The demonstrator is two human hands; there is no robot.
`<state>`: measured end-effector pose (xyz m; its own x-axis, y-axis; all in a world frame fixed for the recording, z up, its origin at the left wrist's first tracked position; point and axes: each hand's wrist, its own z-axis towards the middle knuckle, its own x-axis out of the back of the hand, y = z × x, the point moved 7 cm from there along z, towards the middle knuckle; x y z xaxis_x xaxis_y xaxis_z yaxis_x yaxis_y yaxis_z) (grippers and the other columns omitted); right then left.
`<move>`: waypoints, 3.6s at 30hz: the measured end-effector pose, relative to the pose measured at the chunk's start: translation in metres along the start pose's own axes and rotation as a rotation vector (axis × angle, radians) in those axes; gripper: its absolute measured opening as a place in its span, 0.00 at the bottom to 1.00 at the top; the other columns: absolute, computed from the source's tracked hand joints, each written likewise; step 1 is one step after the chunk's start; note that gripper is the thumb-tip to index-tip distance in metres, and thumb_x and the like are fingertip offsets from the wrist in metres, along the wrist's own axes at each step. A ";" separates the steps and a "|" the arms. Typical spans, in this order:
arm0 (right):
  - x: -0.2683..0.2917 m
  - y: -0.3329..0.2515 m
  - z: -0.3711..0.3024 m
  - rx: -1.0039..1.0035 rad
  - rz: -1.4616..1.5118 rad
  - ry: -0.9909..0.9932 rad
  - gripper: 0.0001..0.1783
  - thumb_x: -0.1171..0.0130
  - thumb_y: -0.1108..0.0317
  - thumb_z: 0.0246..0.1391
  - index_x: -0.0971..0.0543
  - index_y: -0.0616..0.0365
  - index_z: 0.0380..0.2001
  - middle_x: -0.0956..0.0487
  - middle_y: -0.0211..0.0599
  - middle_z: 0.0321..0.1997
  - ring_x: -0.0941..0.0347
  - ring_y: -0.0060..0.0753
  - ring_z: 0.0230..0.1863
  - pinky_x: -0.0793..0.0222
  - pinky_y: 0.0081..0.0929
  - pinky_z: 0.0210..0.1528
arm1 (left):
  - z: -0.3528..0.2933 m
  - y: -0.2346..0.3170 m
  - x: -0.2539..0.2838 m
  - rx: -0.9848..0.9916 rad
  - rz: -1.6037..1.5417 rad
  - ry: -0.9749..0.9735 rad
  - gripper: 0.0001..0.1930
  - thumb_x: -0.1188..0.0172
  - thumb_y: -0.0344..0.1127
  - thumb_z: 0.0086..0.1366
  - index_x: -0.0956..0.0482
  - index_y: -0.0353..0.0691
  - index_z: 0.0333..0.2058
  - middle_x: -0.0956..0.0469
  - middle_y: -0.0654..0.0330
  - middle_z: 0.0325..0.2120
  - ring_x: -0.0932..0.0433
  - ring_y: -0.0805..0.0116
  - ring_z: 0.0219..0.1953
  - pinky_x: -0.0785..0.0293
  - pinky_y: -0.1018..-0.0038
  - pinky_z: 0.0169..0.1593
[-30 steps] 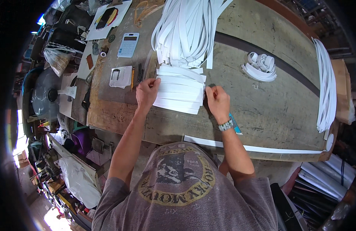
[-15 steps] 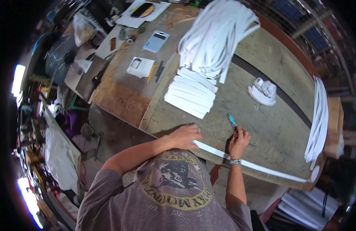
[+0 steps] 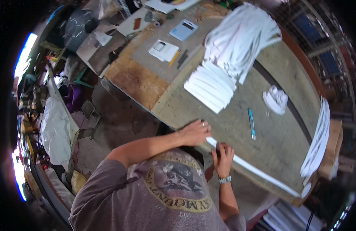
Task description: Marking leather strips with a pen and then cutting them with a utility knife.
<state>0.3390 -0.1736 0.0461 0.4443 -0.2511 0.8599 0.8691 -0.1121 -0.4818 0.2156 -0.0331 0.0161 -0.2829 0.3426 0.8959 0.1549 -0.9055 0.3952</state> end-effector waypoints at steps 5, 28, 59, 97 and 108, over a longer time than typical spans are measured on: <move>-0.024 -0.022 0.022 -0.075 -0.008 0.071 0.18 0.30 0.70 0.59 0.15 0.54 0.53 0.21 0.45 0.47 0.28 0.54 0.50 0.31 0.48 0.55 | -0.025 -0.028 0.024 0.028 -0.091 0.095 0.12 0.33 0.38 0.65 0.14 0.43 0.45 0.22 0.59 0.45 0.28 0.54 0.53 0.32 0.59 0.55; -0.086 -0.110 0.090 -0.099 -0.067 0.165 0.15 0.28 0.71 0.58 0.13 0.49 0.49 0.19 0.34 0.47 0.27 0.45 0.47 0.28 0.43 0.50 | -0.133 -0.080 0.064 0.172 -0.077 0.023 0.39 0.31 0.37 0.66 0.34 0.41 0.73 0.39 0.53 0.76 0.44 0.50 0.78 0.46 0.52 0.79; -0.047 -0.077 0.049 -0.183 -0.120 0.115 0.19 0.31 0.73 0.57 0.14 0.47 0.52 0.19 0.33 0.51 0.26 0.45 0.51 0.29 0.45 0.54 | -0.144 -0.099 0.068 0.207 -0.046 0.027 0.38 0.32 0.35 0.65 0.33 0.51 0.74 0.39 0.57 0.75 0.45 0.51 0.78 0.41 0.53 0.76; 0.013 0.148 0.119 -0.600 -0.361 0.270 0.08 0.40 0.68 0.60 0.15 0.59 0.37 0.17 0.51 0.43 0.21 0.58 0.50 0.22 0.54 0.53 | -0.100 -0.062 0.029 0.087 0.176 0.014 0.37 0.25 0.58 0.59 0.22 0.52 0.66 0.27 0.57 0.63 0.30 0.51 0.66 0.35 0.50 0.68; 0.029 0.128 0.122 -0.759 0.107 0.204 0.13 0.30 0.64 0.58 0.19 0.59 0.41 0.16 0.49 0.35 0.15 0.53 0.42 0.20 0.48 0.46 | -0.104 -0.078 0.024 0.078 0.111 -0.013 0.45 0.17 0.43 0.50 0.24 0.56 0.68 0.32 0.63 0.67 0.36 0.54 0.67 0.38 0.50 0.69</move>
<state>0.4898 -0.0783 0.0293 0.4047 -0.4604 0.7901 0.4053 -0.6842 -0.6063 0.0983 0.0195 -0.0142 -0.2472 0.2452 0.9374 0.2577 -0.9160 0.3075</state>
